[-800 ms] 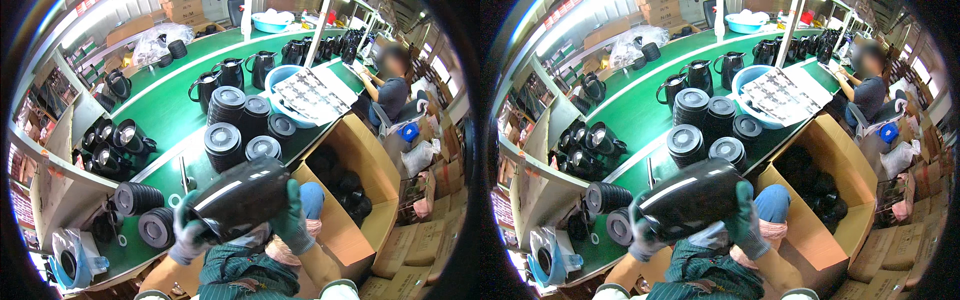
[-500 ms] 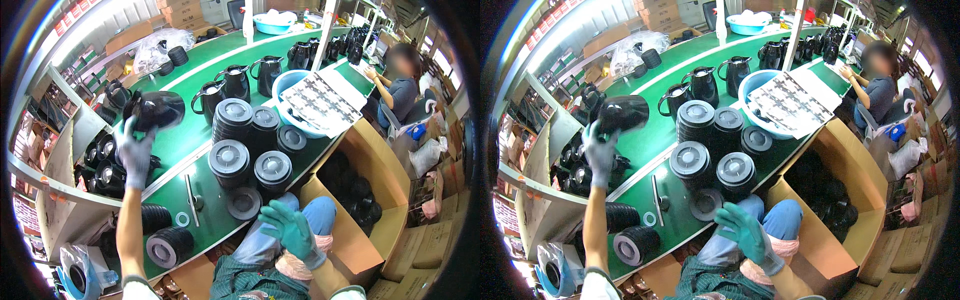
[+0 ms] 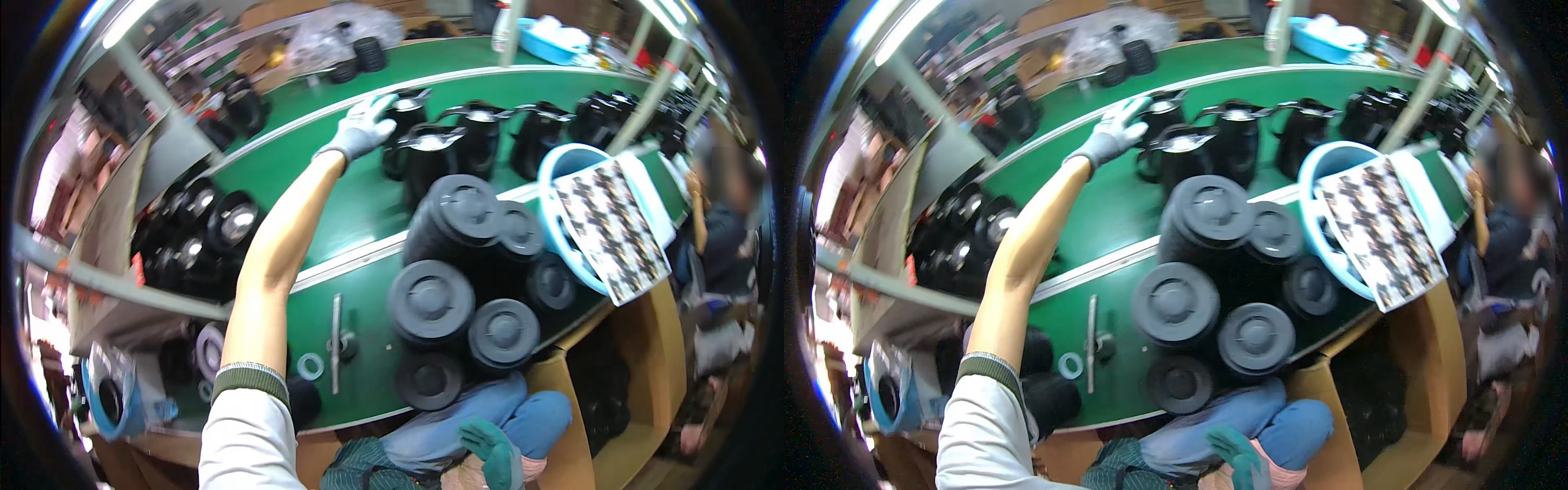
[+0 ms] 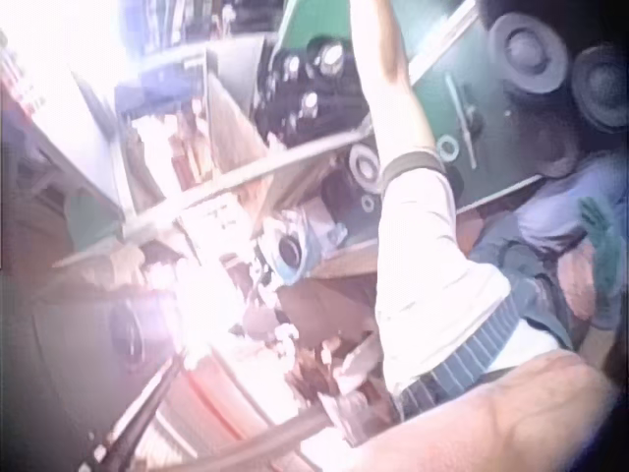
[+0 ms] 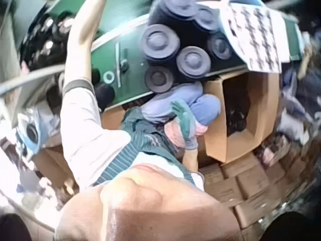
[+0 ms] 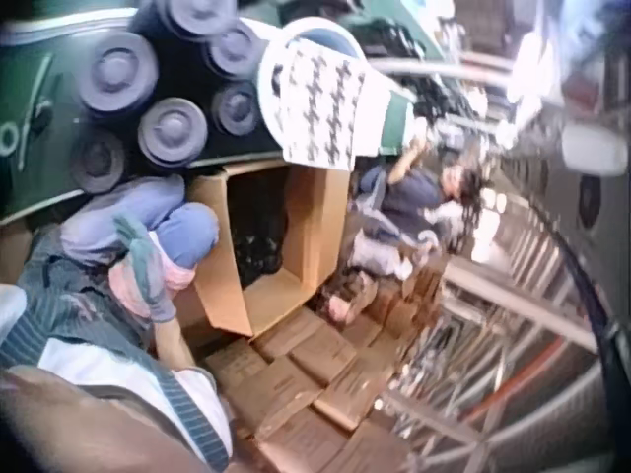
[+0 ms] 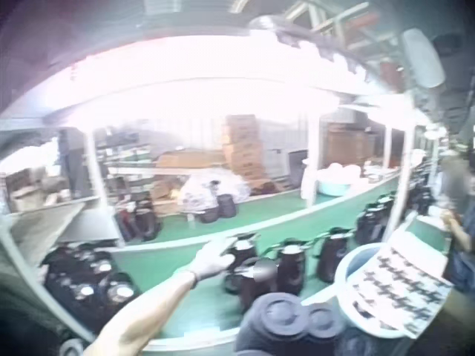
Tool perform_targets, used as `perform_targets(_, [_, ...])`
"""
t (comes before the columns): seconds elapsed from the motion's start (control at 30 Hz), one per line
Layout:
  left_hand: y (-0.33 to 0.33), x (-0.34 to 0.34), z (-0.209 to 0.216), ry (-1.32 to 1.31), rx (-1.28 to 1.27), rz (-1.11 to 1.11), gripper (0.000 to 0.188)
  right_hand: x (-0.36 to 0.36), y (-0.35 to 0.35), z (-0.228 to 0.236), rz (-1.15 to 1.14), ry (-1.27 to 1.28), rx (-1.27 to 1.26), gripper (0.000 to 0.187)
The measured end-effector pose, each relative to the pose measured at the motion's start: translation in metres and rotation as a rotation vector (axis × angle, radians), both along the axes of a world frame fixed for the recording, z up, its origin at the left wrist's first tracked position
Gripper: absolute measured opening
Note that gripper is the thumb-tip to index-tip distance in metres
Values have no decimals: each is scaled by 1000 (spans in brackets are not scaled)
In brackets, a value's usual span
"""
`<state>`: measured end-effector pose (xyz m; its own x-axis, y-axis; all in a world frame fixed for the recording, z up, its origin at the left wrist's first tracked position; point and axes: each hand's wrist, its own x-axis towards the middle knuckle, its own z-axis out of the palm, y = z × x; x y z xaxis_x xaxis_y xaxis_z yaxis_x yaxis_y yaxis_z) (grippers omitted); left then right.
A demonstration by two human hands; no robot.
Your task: The person sits on the floor and repeatedly assembles black kettles by inserting a metal rod into the base and screwing on a lid. They handle each kettle one at a time, placing completed units on a nearby green table.
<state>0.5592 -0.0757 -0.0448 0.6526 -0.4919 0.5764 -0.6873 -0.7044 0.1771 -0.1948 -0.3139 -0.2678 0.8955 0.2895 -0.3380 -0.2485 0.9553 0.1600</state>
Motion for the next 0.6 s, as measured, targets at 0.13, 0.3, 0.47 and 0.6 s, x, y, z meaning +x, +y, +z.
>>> perform_targets(0.13, [83,-114,53,232,488,241,59,60,9,86,53,1,-739,68])
perform_targets(0.3, [189,-231,64,295,711,779,58,106,44,183,209,-227,-1207,76])
perform_targets(0.47, [236,-247,34,108,454,525,42,121,78,248,310,-494,-1164,62])
perform_targets(0.6, [188,-299,78,82,375,330,39,126,92,269,258,-524,-1471,60])
